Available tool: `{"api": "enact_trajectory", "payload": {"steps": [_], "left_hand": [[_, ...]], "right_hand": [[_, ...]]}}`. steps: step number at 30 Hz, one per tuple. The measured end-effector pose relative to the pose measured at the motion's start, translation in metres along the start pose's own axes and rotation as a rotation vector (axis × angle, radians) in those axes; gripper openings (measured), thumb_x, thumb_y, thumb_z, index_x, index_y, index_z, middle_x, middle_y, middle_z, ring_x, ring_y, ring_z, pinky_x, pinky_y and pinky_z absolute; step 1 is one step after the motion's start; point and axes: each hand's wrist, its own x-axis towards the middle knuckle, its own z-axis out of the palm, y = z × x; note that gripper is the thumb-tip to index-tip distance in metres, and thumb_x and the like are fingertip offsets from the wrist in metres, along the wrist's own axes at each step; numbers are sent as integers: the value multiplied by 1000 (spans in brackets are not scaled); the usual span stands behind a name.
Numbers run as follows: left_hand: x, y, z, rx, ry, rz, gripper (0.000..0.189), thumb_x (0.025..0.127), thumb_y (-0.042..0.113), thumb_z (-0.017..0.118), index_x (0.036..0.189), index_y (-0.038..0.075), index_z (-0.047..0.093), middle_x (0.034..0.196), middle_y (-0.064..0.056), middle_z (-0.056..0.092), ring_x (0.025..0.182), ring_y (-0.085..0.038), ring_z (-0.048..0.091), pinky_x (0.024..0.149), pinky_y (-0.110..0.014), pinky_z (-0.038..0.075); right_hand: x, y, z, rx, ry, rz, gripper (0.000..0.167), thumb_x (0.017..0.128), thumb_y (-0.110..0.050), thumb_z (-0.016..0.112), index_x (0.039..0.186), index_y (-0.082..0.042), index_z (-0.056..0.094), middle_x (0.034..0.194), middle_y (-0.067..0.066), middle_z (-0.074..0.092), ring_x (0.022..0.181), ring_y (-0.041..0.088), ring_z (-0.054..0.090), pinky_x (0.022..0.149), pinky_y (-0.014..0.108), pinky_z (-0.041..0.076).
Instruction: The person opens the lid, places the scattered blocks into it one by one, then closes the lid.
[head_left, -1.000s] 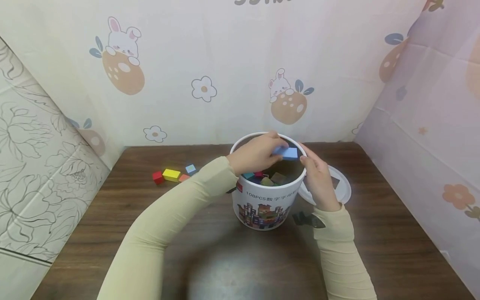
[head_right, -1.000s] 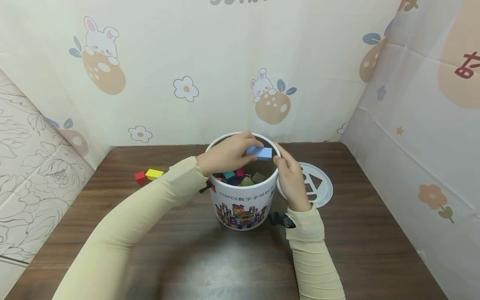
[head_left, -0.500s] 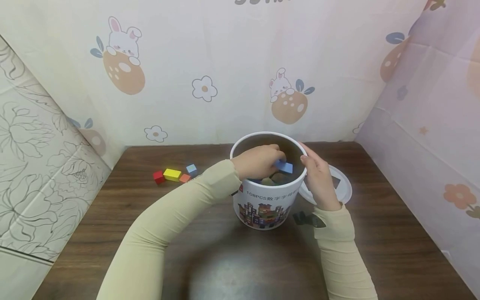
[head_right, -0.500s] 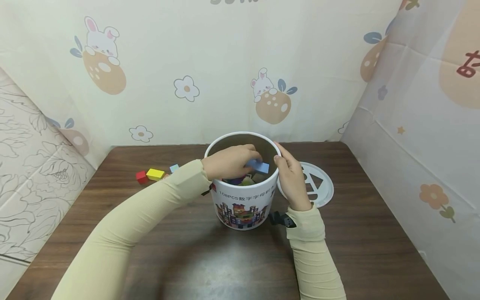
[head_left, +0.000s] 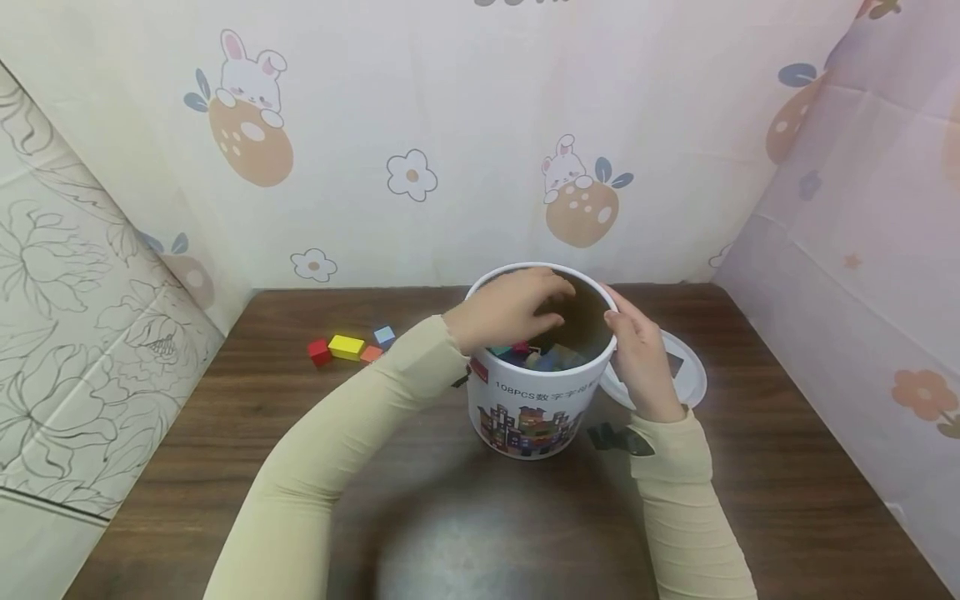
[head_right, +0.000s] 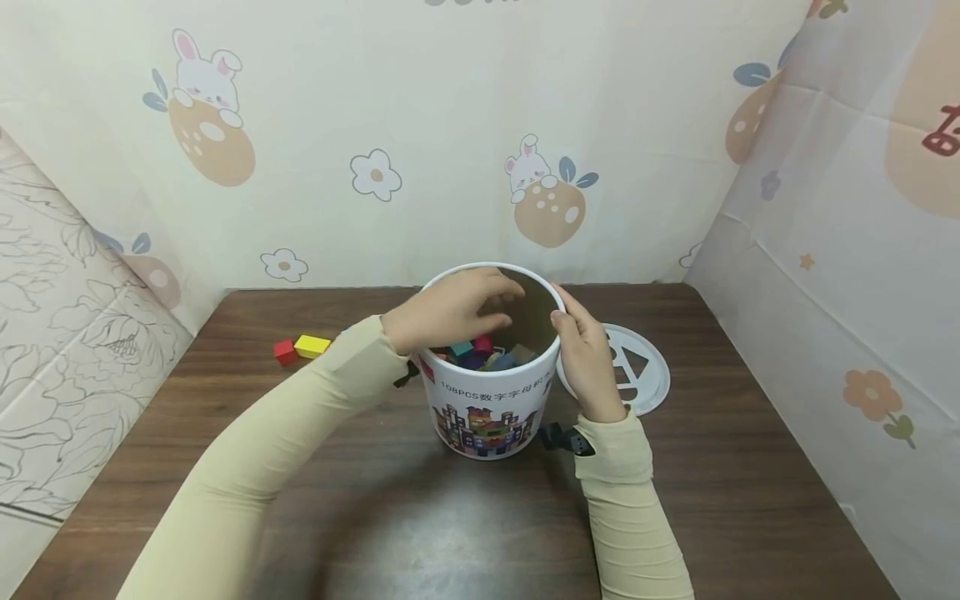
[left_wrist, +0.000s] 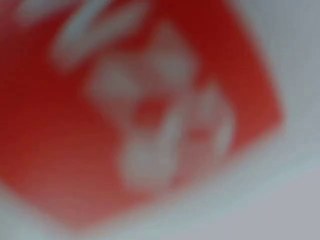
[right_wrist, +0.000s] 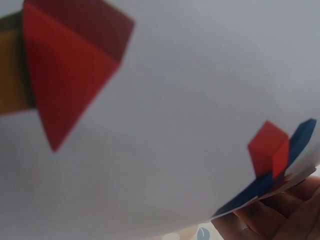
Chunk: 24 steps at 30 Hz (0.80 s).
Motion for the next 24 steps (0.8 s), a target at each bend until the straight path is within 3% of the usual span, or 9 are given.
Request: {"api": "enact_trajectory", "payload": {"steps": [6,12,16,19,24], "left_hand": [[-23,-28,-28,-135,169,-50,48,95,22,65,139,9,52,134,-8,58,121,-21,56,105,-34,48],[-58,-70,-40,-88,307,-158,49,96,25,63,140,9,52,142,-8,53,129,-24,51,111,-40,42],[-85,-103,-36,-61,320,-291,51,97,29,61,143,11,48,147,-8,48,138,-25,44,116,-44,36],[-105,-129,-30,-62,293,-384,53,97,28,61,144,10,46,150,-11,44,141,-28,39,116,-49,34],[-136,-172,-11,-69,220,-479,54,97,22,60,144,3,43,149,-20,42,139,-37,38,115,-55,32]], "right_hand": [[0,0,0,11,0,1,44,106,-32,34,148,-23,45,153,2,45,141,29,42,110,59,37],[0,-1,0,18,6,9,44,105,-30,34,148,-22,45,153,2,45,141,26,41,112,56,36],[0,-1,0,13,4,10,44,105,-30,34,148,-22,45,153,1,45,142,25,41,113,56,36],[1,-1,0,14,3,3,44,105,-30,35,148,-22,45,153,1,45,142,25,40,113,56,35],[1,0,0,13,8,11,45,105,-30,35,148,-21,45,153,1,44,142,26,40,114,57,34]]}}
